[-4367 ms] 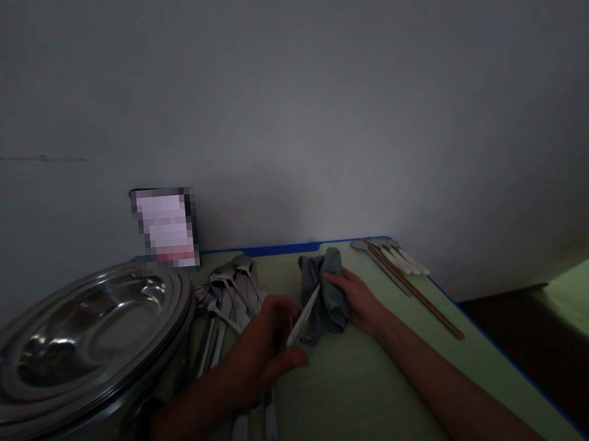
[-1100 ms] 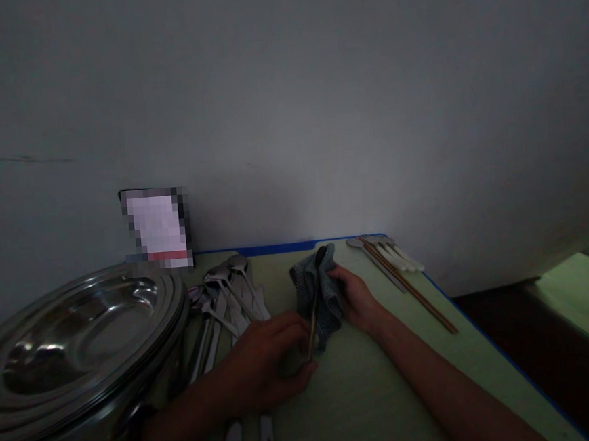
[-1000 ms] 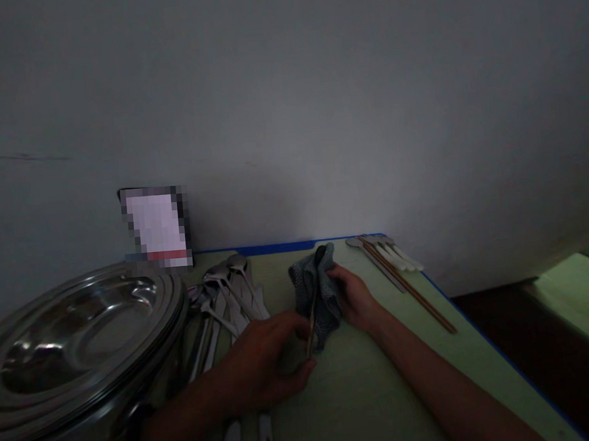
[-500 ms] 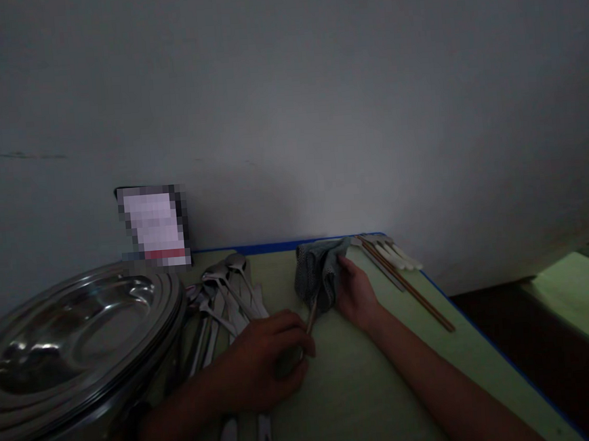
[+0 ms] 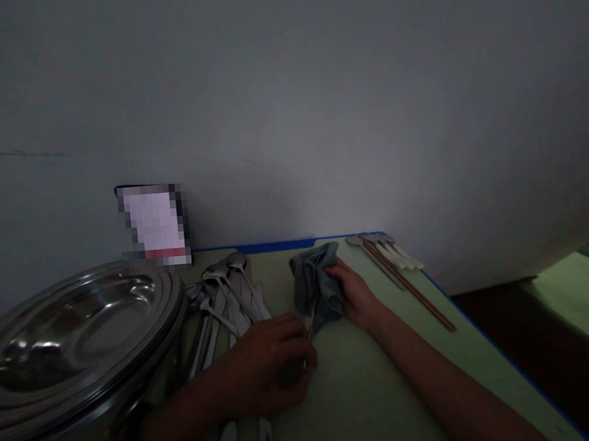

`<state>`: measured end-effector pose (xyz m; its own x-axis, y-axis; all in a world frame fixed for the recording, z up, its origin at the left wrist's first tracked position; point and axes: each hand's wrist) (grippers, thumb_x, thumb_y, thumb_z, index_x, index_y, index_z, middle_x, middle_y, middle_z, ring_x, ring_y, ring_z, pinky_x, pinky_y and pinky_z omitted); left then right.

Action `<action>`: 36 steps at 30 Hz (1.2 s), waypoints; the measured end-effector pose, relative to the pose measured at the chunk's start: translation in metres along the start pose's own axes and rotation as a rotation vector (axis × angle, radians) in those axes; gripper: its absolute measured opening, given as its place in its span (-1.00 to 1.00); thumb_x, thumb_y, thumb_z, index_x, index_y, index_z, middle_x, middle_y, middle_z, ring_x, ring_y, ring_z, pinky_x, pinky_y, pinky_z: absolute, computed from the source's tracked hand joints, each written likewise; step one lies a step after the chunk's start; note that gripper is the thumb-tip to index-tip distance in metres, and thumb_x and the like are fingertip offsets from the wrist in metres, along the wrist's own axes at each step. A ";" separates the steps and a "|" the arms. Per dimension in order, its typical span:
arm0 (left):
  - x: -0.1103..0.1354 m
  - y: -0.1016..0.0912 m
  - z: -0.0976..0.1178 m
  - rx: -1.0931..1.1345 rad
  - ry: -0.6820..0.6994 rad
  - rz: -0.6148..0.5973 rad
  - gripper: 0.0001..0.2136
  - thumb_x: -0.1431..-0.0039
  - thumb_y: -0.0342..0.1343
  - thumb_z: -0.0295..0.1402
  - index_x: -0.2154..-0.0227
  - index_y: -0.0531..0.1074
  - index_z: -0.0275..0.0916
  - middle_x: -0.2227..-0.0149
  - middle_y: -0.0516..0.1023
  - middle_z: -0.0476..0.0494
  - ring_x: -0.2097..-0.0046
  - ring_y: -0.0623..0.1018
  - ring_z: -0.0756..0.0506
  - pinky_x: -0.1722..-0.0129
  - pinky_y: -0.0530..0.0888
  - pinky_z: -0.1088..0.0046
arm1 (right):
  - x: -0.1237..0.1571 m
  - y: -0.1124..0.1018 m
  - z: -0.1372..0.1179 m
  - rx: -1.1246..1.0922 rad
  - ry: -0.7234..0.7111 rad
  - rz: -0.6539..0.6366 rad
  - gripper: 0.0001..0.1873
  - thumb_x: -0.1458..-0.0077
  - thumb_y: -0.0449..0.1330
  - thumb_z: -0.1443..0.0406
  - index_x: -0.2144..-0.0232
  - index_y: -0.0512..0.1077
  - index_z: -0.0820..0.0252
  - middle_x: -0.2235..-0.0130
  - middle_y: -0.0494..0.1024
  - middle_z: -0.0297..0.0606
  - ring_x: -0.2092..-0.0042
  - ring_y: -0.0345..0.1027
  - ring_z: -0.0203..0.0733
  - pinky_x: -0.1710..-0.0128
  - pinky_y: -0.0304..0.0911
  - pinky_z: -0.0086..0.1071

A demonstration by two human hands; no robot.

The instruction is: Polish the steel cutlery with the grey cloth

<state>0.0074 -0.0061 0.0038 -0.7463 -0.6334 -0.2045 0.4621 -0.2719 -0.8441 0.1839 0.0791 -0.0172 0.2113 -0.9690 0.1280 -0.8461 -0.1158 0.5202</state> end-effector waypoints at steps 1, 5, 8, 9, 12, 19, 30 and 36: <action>0.000 0.000 0.000 -0.001 -0.004 -0.005 -0.84 0.03 0.06 -0.50 0.33 0.38 -0.19 0.29 0.39 -0.08 0.23 0.40 -0.07 0.29 0.34 0.47 | 0.000 0.000 0.000 0.003 0.002 0.006 -0.73 0.25 0.15 0.39 0.36 0.39 0.10 0.50 0.49 -0.48 0.40 0.35 -0.28 0.40 0.23 -0.45; 0.000 -0.001 0.000 -0.004 -0.010 -0.020 -0.82 0.03 0.06 -0.50 0.32 0.39 -0.19 0.29 0.40 -0.07 0.22 0.40 -0.08 0.27 0.34 0.45 | -0.002 0.000 0.000 0.005 0.000 0.012 -0.72 0.27 0.15 0.38 0.37 0.38 0.10 0.51 0.48 -0.49 0.42 0.34 -0.29 0.41 0.22 -0.46; 0.000 -0.001 0.000 -0.007 -0.003 -0.024 -0.82 0.03 0.06 -0.50 0.31 0.39 -0.19 0.29 0.40 -0.08 0.21 0.40 -0.08 0.27 0.34 0.43 | -0.003 -0.001 0.000 0.013 0.005 0.000 -0.74 0.26 0.15 0.38 0.38 0.39 0.11 0.50 0.49 -0.48 0.42 0.34 -0.29 0.40 0.21 -0.45; 0.000 -0.001 0.000 -0.006 -0.003 -0.024 -0.82 0.03 0.06 -0.50 0.31 0.39 -0.19 0.29 0.40 -0.08 0.21 0.39 -0.09 0.27 0.34 0.43 | -0.003 -0.001 0.000 0.016 0.005 -0.003 -0.74 0.26 0.15 0.38 0.38 0.39 0.11 0.50 0.49 -0.47 0.41 0.34 -0.29 0.40 0.21 -0.45; -0.001 0.000 0.000 -0.001 -0.003 -0.024 -0.82 0.03 0.06 -0.50 0.32 0.39 -0.19 0.29 0.40 -0.07 0.21 0.39 -0.08 0.26 0.33 0.43 | -0.002 -0.001 0.000 0.019 0.002 0.002 -0.73 0.26 0.15 0.38 0.36 0.39 0.11 0.50 0.49 -0.47 0.41 0.34 -0.28 0.40 0.22 -0.44; -0.001 -0.001 0.000 -0.010 -0.003 -0.022 -0.85 -0.01 0.04 -0.48 0.32 0.40 -0.20 0.29 0.40 -0.08 0.21 0.39 -0.08 0.26 0.33 0.43 | -0.001 0.000 0.000 0.022 -0.005 -0.008 -0.73 0.26 0.15 0.38 0.37 0.39 0.10 0.49 0.49 -0.48 0.43 0.33 -0.29 0.41 0.21 -0.43; -0.002 0.000 0.000 -0.023 -0.004 -0.025 -0.84 0.01 0.05 -0.49 0.32 0.40 -0.19 0.30 0.39 -0.08 0.21 0.39 -0.08 0.26 0.34 0.43 | -0.001 -0.001 0.000 0.013 0.008 -0.002 -0.72 0.25 0.15 0.37 0.35 0.38 0.11 0.50 0.49 -0.47 0.45 0.33 -0.28 0.44 0.21 -0.44; -0.001 0.000 0.000 -0.014 0.003 -0.019 -0.85 0.00 0.05 -0.48 0.33 0.40 -0.19 0.31 0.40 -0.08 0.22 0.40 -0.08 0.27 0.35 0.45 | -0.001 -0.001 0.000 0.017 0.002 -0.005 -0.72 0.24 0.17 0.37 0.35 0.39 0.10 0.49 0.50 -0.47 0.42 0.35 -0.28 0.42 0.23 -0.44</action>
Point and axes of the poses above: each hand's wrist, its own x-axis away from the middle knuckle, its own y-axis out of the palm, z = x × y
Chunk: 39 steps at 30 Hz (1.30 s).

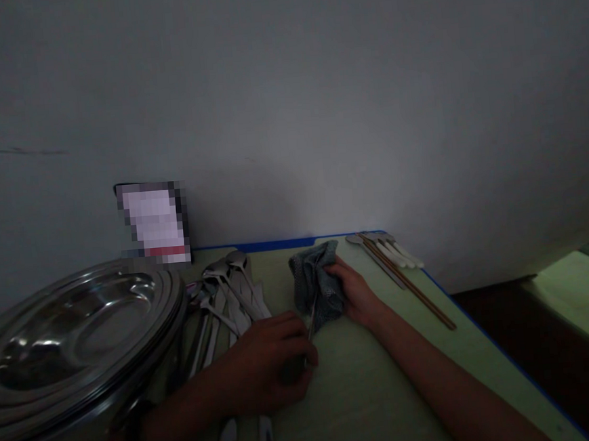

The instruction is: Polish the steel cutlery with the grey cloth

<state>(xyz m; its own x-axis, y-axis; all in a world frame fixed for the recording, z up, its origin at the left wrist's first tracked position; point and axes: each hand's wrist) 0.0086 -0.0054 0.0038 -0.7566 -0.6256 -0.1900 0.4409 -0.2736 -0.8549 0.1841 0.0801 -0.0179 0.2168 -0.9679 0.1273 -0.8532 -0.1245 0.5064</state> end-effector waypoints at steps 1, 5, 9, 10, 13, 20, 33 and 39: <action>0.000 0.000 0.000 0.002 -0.001 0.001 -0.85 0.00 0.05 -0.48 0.33 0.40 -0.19 0.31 0.40 -0.08 0.22 0.40 -0.08 0.27 0.35 0.45 | 0.000 0.000 0.000 0.008 -0.005 0.000 -0.73 0.24 0.17 0.37 0.36 0.39 0.10 0.48 0.51 -0.46 0.41 0.36 -0.28 0.42 0.24 -0.44; -0.001 -0.002 0.001 0.012 0.005 0.014 -0.85 0.01 0.05 -0.48 0.34 0.40 -0.18 0.31 0.41 -0.09 0.23 0.40 -0.08 0.27 0.35 0.45 | 0.002 0.000 0.000 0.043 0.001 -0.044 -0.71 0.24 0.22 0.37 0.34 0.40 0.11 0.44 0.53 -0.42 0.41 0.39 -0.27 0.41 0.27 -0.42; 0.000 -0.004 0.005 0.038 0.009 0.052 -0.83 0.04 0.05 -0.50 0.34 0.39 -0.19 0.32 0.42 -0.08 0.24 0.41 -0.08 0.29 0.36 0.45 | 0.002 -0.001 0.000 0.037 0.018 -0.086 -0.62 0.27 0.29 0.37 0.28 0.39 0.10 0.40 0.55 -0.39 0.42 0.41 -0.26 0.41 0.30 -0.39; 0.001 -0.004 0.005 0.062 0.007 0.072 -0.83 0.05 0.05 -0.50 0.34 0.38 -0.20 0.32 0.43 -0.07 0.24 0.42 -0.08 0.29 0.36 0.45 | 0.002 -0.002 0.000 0.030 0.019 -0.093 -0.62 0.27 0.30 0.37 0.29 0.39 0.11 0.40 0.55 -0.39 0.42 0.41 -0.26 0.40 0.31 -0.39; 0.004 -0.001 0.005 0.165 -0.060 0.184 -0.81 0.03 0.03 -0.52 0.30 0.33 -0.20 0.30 0.43 -0.05 0.25 0.43 -0.05 0.26 0.38 0.45 | 0.000 -0.004 0.002 -0.002 0.004 -0.110 -0.62 0.29 0.33 0.37 0.31 0.38 0.13 0.39 0.55 -0.38 0.40 0.42 -0.26 0.36 0.33 -0.37; 0.007 0.006 -0.008 0.340 -0.248 0.485 -0.88 -0.17 -0.09 -0.42 0.22 0.22 -0.18 0.33 0.38 -0.03 0.39 0.40 0.00 0.47 0.38 0.53 | -0.005 -0.005 0.005 -0.094 0.012 -0.043 -0.71 0.26 0.33 0.32 0.38 0.39 0.15 0.44 0.55 -0.37 0.32 0.44 -0.21 0.28 0.35 -0.33; 0.002 -0.004 -0.002 0.344 -0.272 0.419 -0.71 -0.27 -0.26 -0.27 0.40 0.32 -0.24 0.45 0.41 -0.03 0.38 0.43 -0.02 0.37 0.37 0.48 | -0.004 -0.008 0.002 -0.110 0.035 -0.086 -0.72 0.25 0.33 0.31 0.39 0.41 0.15 0.43 0.56 -0.38 0.29 0.44 -0.21 0.25 0.34 -0.33; 0.005 -0.003 -0.008 0.276 -0.275 0.452 -0.70 -0.27 -0.28 -0.30 0.48 0.26 -0.23 0.53 0.32 0.02 0.47 0.37 0.01 0.47 0.31 0.53 | -0.001 -0.007 0.003 -0.067 0.032 -0.111 -0.70 0.27 0.35 0.32 0.38 0.41 0.17 0.41 0.55 -0.37 0.32 0.43 -0.24 0.25 0.32 -0.36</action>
Point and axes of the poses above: each hand's wrist, its own x-axis away from the middle knuckle, its own y-axis out of the palm, z = x × y
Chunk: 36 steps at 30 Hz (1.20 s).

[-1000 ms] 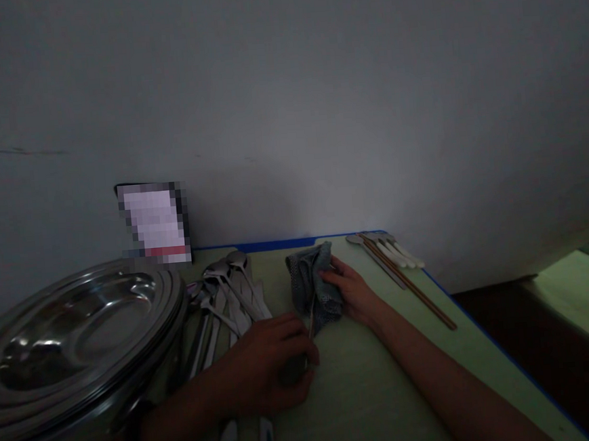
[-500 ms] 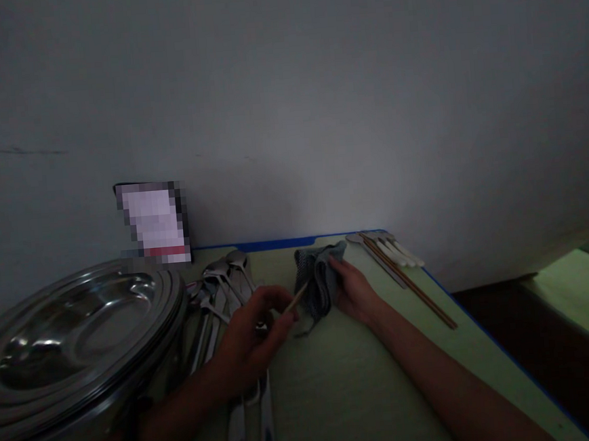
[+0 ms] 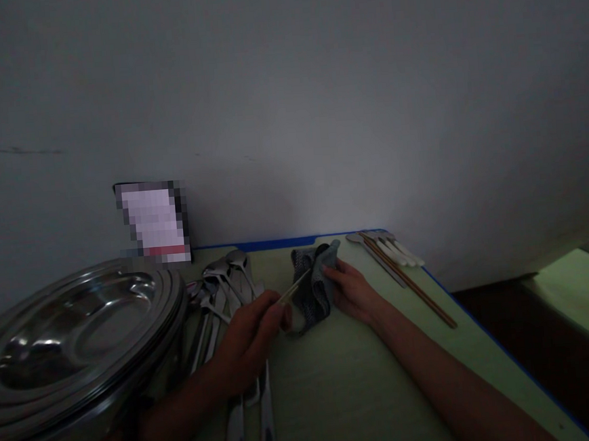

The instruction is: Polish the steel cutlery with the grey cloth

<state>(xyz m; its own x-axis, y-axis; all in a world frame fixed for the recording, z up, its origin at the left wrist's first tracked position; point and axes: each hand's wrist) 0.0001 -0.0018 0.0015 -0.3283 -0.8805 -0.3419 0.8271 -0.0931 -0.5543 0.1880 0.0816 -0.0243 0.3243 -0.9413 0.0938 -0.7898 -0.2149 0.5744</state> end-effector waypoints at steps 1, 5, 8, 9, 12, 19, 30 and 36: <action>0.000 0.000 -0.001 -0.052 0.025 -0.019 -0.72 -0.24 -0.25 -0.32 0.52 0.24 -0.22 0.57 0.27 0.05 0.52 0.34 0.02 0.51 0.27 0.55 | 0.000 0.001 0.001 -0.004 -0.005 0.006 -0.69 0.27 0.35 0.32 0.38 0.41 0.16 0.41 0.55 -0.37 0.30 0.43 -0.23 0.25 0.33 -0.35; 0.002 0.004 -0.001 -0.241 0.154 -0.145 -0.80 -0.09 -0.11 -0.42 0.63 0.15 -0.22 0.66 0.13 0.12 0.62 0.22 0.07 0.59 0.14 0.56 | -0.003 0.002 0.002 -0.031 -0.041 0.071 -0.70 0.20 0.32 0.18 0.36 0.41 0.15 0.39 0.55 -0.35 0.25 0.43 -0.21 0.27 0.35 -0.35; 0.004 0.005 0.001 -0.279 0.184 -0.199 -0.82 -0.06 -0.10 -0.44 0.63 0.15 -0.22 0.66 0.14 0.13 0.63 0.21 0.08 0.59 0.12 0.56 | -0.004 0.003 0.002 -0.049 -0.047 0.128 -0.68 0.16 0.27 0.10 0.35 0.40 0.13 0.37 0.56 -0.34 0.24 0.43 -0.20 0.29 0.36 -0.35; 0.004 0.005 0.001 -0.284 0.184 -0.202 -0.81 -0.07 -0.11 -0.44 0.63 0.15 -0.22 0.66 0.14 0.13 0.63 0.21 0.08 0.59 0.12 0.57 | -0.004 0.003 0.002 -0.049 -0.047 0.140 -0.68 0.16 0.28 0.10 0.36 0.40 0.12 0.37 0.56 -0.34 0.24 0.43 -0.21 0.29 0.36 -0.35; 0.005 0.005 0.002 -0.302 0.191 -0.194 -0.80 -0.10 -0.13 -0.43 0.62 0.17 -0.22 0.66 0.18 0.11 0.61 0.25 0.07 0.57 0.17 0.56 | -0.003 0.004 0.001 -0.028 -0.057 0.155 -0.69 0.20 0.31 0.15 0.36 0.40 0.12 0.38 0.56 -0.35 0.27 0.44 -0.21 0.30 0.36 -0.35; 0.006 0.004 0.007 -0.339 0.185 -0.235 -0.82 -0.07 -0.14 -0.42 0.62 0.16 -0.22 0.65 0.18 0.10 0.60 0.27 0.05 0.56 0.17 0.55 | -0.002 0.004 0.001 0.004 -0.072 0.112 -0.72 0.21 0.33 0.22 0.37 0.42 0.14 0.39 0.57 -0.34 0.29 0.45 -0.20 0.29 0.36 -0.33; 0.000 0.008 0.001 -0.261 -0.021 -0.242 -0.77 -0.19 -0.19 -0.34 0.57 0.18 -0.22 0.62 0.24 0.08 0.57 0.31 0.03 0.57 0.20 0.55 | 0.003 0.008 0.002 0.107 -0.043 0.076 -0.70 0.25 0.35 0.23 0.40 0.43 0.18 0.40 0.56 -0.33 0.34 0.44 -0.21 0.28 0.35 -0.33; 0.000 0.004 0.003 -0.272 0.008 -0.300 -0.78 -0.16 -0.19 -0.37 0.58 0.20 -0.24 0.63 0.24 0.08 0.58 0.31 0.04 0.57 0.18 0.55 | 0.002 0.009 0.003 0.084 -0.067 0.133 -0.71 0.24 0.35 0.23 0.40 0.42 0.20 0.43 0.56 -0.36 0.37 0.44 -0.25 0.29 0.36 -0.36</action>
Point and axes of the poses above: each hand's wrist, its own x-axis away from the middle knuckle, its own y-axis out of the palm, z = x × y
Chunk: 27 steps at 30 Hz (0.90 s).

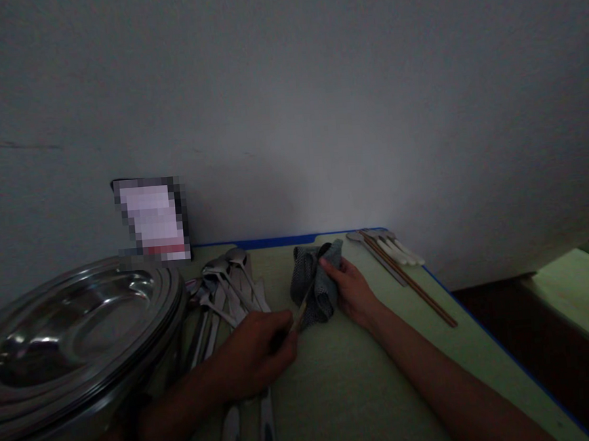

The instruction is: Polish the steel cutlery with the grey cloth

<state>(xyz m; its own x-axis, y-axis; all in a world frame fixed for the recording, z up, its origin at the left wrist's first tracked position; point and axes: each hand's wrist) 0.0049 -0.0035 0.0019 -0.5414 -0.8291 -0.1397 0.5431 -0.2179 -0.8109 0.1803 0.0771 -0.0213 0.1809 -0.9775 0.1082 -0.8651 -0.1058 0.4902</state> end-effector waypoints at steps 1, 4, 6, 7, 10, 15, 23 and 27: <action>0.000 -0.001 0.000 -0.006 0.013 -0.011 -0.78 -0.16 -0.19 -0.38 0.58 0.21 -0.24 0.62 0.25 0.07 0.57 0.32 0.04 0.56 0.19 0.55 | -0.001 0.000 0.000 -0.035 -0.014 0.037 -0.71 0.22 0.34 0.23 0.39 0.42 0.19 0.43 0.56 -0.37 0.37 0.44 -0.25 0.29 0.36 -0.37; 0.001 -0.002 0.001 -0.032 0.042 -0.070 -0.78 -0.16 -0.18 -0.39 0.55 0.25 -0.26 0.61 0.27 0.06 0.56 0.33 0.04 0.54 0.20 0.55 | -0.006 -0.001 0.001 -0.183 -0.036 0.182 -0.75 0.12 0.27 0.18 0.36 0.40 0.16 0.41 0.56 -0.40 0.35 0.44 -0.28 0.28 0.37 -0.39; 0.001 -0.002 0.001 -0.054 0.048 -0.089 -0.78 -0.16 -0.18 -0.39 0.54 0.27 -0.26 0.61 0.28 0.06 0.56 0.34 0.04 0.54 0.19 0.55 | -0.009 -0.001 0.001 -0.257 -0.032 0.236 -0.77 0.06 0.22 0.16 0.35 0.39 0.15 0.38 0.57 -0.40 0.34 0.44 -0.29 0.28 0.37 -0.40; 0.001 -0.002 0.002 -0.066 0.050 -0.090 -0.79 -0.16 -0.17 -0.40 0.55 0.27 -0.26 0.61 0.28 0.06 0.56 0.34 0.04 0.54 0.19 0.55 | -0.010 -0.001 0.000 -0.271 -0.023 0.237 -0.77 0.04 0.21 0.14 0.34 0.39 0.14 0.36 0.57 -0.40 0.33 0.44 -0.29 0.27 0.37 -0.40; 0.002 -0.002 0.003 -0.097 0.043 -0.079 -0.80 -0.14 -0.15 -0.40 0.56 0.27 -0.26 0.61 0.28 0.06 0.55 0.35 0.03 0.52 0.19 0.54 | -0.009 -0.001 0.001 -0.239 -0.010 0.188 -0.75 0.05 0.21 0.13 0.35 0.40 0.15 0.37 0.57 -0.38 0.29 0.44 -0.27 0.27 0.37 -0.40; 0.001 -0.003 0.003 -0.027 0.013 -0.076 -0.78 -0.17 -0.18 -0.38 0.55 0.26 -0.26 0.61 0.26 0.07 0.56 0.33 0.03 0.53 0.19 0.54 | -0.005 -0.002 0.003 -0.063 -0.036 0.083 -0.70 0.19 0.32 0.20 0.35 0.41 0.16 0.40 0.56 -0.38 0.27 0.44 -0.24 0.25 0.36 -0.38; 0.003 -0.001 0.002 0.274 -0.032 0.063 -0.73 -0.25 -0.22 -0.29 0.52 0.21 -0.23 0.57 0.25 0.07 0.52 0.33 0.03 0.50 0.26 0.54 | -0.003 -0.002 0.000 -0.045 -0.043 0.107 -0.68 0.27 0.35 0.22 0.40 0.40 0.17 0.47 0.55 -0.37 0.31 0.45 -0.21 0.28 0.37 -0.35; 0.002 0.002 -0.002 0.520 -0.088 0.259 -0.64 -0.31 -0.40 -0.23 0.47 0.21 -0.21 0.58 0.21 0.09 0.57 0.28 0.04 0.57 0.25 0.56 | -0.003 -0.002 -0.002 -0.051 -0.007 0.110 -0.69 0.27 0.36 0.21 0.42 0.40 0.18 0.49 0.54 -0.37 0.33 0.45 -0.22 0.29 0.36 -0.36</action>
<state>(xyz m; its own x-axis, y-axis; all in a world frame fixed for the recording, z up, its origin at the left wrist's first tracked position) 0.0035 -0.0047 -0.0010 -0.3062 -0.9237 -0.2302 0.9061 -0.2087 -0.3680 0.1820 0.0804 -0.0208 0.0821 -0.9841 0.1576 -0.8547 0.0118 0.5190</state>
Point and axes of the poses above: each hand's wrist, its own x-axis away from the middle knuckle, its own y-axis out of the palm, z = x × y
